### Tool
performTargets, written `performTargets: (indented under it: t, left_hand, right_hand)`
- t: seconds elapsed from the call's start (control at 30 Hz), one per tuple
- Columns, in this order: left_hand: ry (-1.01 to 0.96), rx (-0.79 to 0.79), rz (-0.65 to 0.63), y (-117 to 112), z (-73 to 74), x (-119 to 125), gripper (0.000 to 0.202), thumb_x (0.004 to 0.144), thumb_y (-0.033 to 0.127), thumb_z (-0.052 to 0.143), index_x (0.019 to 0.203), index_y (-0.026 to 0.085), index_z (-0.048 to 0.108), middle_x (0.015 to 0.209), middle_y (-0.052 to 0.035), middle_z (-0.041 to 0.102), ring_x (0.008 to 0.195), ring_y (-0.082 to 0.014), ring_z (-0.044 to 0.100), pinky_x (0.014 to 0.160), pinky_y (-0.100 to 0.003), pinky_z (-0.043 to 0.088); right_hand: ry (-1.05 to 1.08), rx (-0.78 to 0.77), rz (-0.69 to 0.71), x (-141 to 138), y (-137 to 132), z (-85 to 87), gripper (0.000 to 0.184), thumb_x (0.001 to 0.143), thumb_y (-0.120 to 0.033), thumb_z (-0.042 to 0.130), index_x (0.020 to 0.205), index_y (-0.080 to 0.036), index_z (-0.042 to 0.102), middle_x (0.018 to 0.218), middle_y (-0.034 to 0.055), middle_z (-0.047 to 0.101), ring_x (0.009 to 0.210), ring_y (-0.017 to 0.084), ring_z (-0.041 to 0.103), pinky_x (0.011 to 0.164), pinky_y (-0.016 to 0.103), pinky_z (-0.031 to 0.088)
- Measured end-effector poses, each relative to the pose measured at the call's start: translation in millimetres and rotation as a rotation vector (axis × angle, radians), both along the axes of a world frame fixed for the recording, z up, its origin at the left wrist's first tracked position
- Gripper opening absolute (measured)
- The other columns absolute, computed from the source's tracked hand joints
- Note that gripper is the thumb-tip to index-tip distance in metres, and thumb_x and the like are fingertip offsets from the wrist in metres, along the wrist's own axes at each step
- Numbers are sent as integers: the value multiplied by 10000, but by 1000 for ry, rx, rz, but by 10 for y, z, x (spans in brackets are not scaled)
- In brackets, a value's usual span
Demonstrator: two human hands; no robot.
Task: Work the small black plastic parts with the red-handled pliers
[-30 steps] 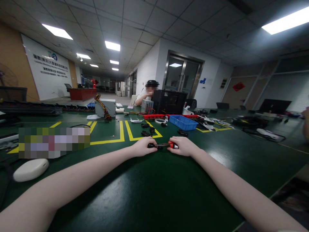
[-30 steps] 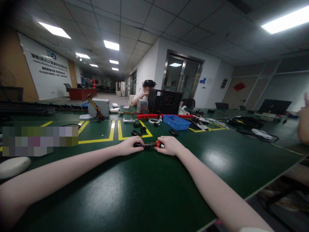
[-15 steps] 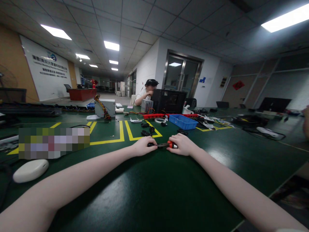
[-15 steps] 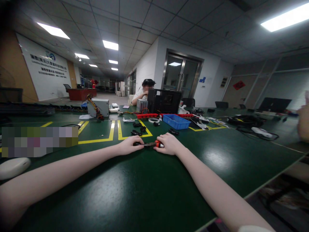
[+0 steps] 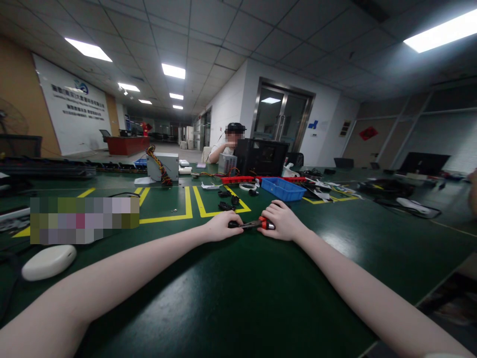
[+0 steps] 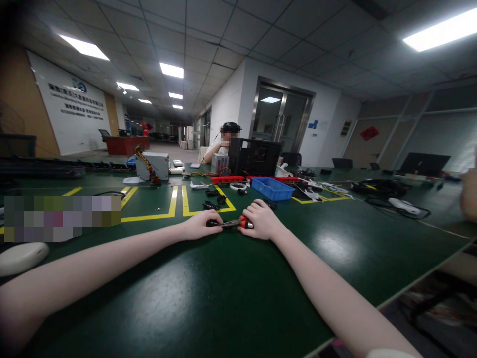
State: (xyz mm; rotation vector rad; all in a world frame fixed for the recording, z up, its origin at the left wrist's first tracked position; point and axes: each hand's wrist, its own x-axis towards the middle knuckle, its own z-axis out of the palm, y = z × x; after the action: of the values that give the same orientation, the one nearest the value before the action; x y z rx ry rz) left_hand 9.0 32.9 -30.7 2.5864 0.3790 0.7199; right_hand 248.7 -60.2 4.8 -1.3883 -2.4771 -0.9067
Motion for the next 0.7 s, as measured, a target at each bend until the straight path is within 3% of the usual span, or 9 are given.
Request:
performTargets:
  t: [0.1,0.3,0.7]
  left_hand:
    - [-4,6,-6,-6,4,-2,164,837,303,636,917,168,681,964,-52,646,904,-197,598,857,-310,450]
    - [-7,2,-36,-1,25,-8,151,830,277,652,925,164,679,971,-55,663,932,-200,601,878,-309,449]
    - [-35,-84,-43,13,25,-14,143,801,225,677,928,159,689,1009,-59,683,977,-201,613,918,-306,449]
  right_hand:
    - [-4,-8,4,13,7,-9,341,833,-517,515,817,-191,615,771,73,626,781,220,545,902,411,326]
    - [42,-93,-57,23,8,-29,343,824,-523,532,796,-188,601,777,70,626,710,190,534,667,312,334]
    - [94,-177,-64,6,-5,-7,334,835,-515,534,785,-191,599,766,63,633,719,188,563,667,305,351]
